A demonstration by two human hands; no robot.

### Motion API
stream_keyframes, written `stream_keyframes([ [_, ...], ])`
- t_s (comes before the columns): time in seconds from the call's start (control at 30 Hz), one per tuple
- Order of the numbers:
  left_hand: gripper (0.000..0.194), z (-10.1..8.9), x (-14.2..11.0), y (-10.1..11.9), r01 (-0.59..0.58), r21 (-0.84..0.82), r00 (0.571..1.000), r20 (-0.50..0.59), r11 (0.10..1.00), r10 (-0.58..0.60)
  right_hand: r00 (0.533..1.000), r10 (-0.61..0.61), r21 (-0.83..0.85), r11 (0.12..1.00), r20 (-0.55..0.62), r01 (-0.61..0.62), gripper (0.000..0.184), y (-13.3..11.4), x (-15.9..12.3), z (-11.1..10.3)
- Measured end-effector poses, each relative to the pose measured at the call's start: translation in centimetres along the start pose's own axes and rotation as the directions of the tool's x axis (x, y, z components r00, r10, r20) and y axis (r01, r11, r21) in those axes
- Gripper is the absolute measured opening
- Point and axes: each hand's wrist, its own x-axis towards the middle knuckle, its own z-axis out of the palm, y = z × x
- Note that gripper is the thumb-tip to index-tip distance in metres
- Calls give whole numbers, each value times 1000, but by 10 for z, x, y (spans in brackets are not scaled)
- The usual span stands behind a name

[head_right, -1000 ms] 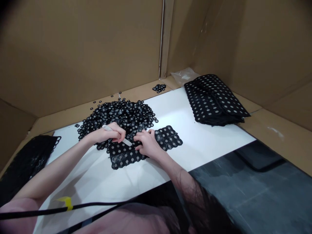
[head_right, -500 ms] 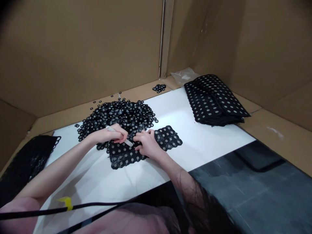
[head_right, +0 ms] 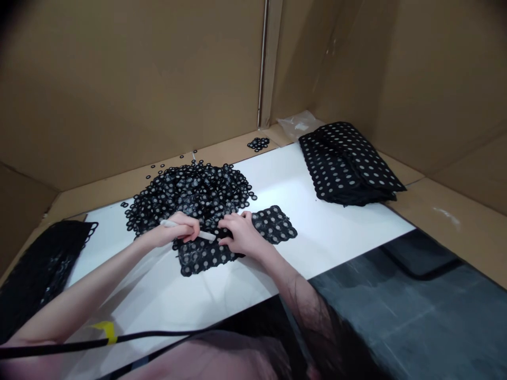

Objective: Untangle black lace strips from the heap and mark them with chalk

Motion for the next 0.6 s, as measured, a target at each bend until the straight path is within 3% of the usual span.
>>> stream_keyframes([
  [0.23, 31, 8, -20, 13, -106, 227, 991, -55, 968, 121, 999, 26, 34, 999, 41, -27, 50, 4, 0, -11],
  [0.37, 31, 7, -22, 17, -145, 244, 985, -54, 959, 162, 997, 30, 21, 999, 71, -31, 43, -2, 1, -11],
  [0.6, 29, -13, -28, 23, -96, 32, 995, -32, 995, 97, 998, 36, 101, 994, 50, -41, 32, -7, -1, -7],
])
